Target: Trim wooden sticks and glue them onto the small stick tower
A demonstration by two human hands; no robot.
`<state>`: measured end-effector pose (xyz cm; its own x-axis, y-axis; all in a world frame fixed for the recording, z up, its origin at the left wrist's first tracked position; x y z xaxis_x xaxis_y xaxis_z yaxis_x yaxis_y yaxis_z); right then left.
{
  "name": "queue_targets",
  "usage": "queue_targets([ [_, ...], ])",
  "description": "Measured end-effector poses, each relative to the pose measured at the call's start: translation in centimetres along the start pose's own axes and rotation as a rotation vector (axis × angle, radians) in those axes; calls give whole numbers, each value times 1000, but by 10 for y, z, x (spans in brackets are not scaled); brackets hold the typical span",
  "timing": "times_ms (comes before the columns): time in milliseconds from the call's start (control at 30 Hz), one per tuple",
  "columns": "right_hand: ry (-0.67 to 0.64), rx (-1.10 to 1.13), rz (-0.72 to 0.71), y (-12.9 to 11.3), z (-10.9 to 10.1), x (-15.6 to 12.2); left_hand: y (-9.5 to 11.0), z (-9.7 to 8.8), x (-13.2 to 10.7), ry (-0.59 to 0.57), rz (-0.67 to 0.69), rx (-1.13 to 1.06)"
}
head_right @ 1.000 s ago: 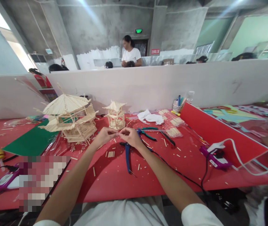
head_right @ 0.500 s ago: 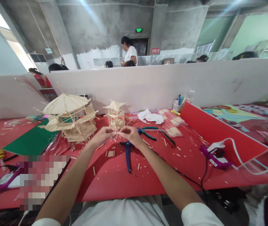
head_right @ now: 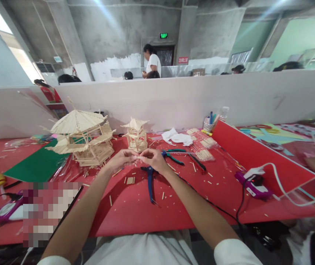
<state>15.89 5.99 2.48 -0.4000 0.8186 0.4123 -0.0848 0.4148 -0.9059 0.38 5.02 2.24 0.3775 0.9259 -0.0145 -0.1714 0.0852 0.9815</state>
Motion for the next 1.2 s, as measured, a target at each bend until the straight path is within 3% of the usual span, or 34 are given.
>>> queue_targets([
  [200, 54, -52, 22, -3, -2, 1, 7, 4, -3, 6, 21, 62],
  [467, 147, -72, 48, 4, -5, 2, 25, 20, -2, 81, 321, 451],
  [867, 168, -69, 41, 8, -3, 3, 22, 18, 1, 139, 359, 471],
  [1200, 142, -33, 72, 9, 1, 3, 21, 15, 0, 118, 325, 508],
])
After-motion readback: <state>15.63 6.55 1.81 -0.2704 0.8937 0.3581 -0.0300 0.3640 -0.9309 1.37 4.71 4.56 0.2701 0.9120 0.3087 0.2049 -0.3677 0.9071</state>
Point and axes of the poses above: each hand's wrist, its own x-axis towards the middle knuckle, its own z-axis out of the palm, y = z × x, the point moved 6 cm from there along x, towards the middle knuckle, and after that the axes turned 6 degrees about -x, right-handed, at the moved point
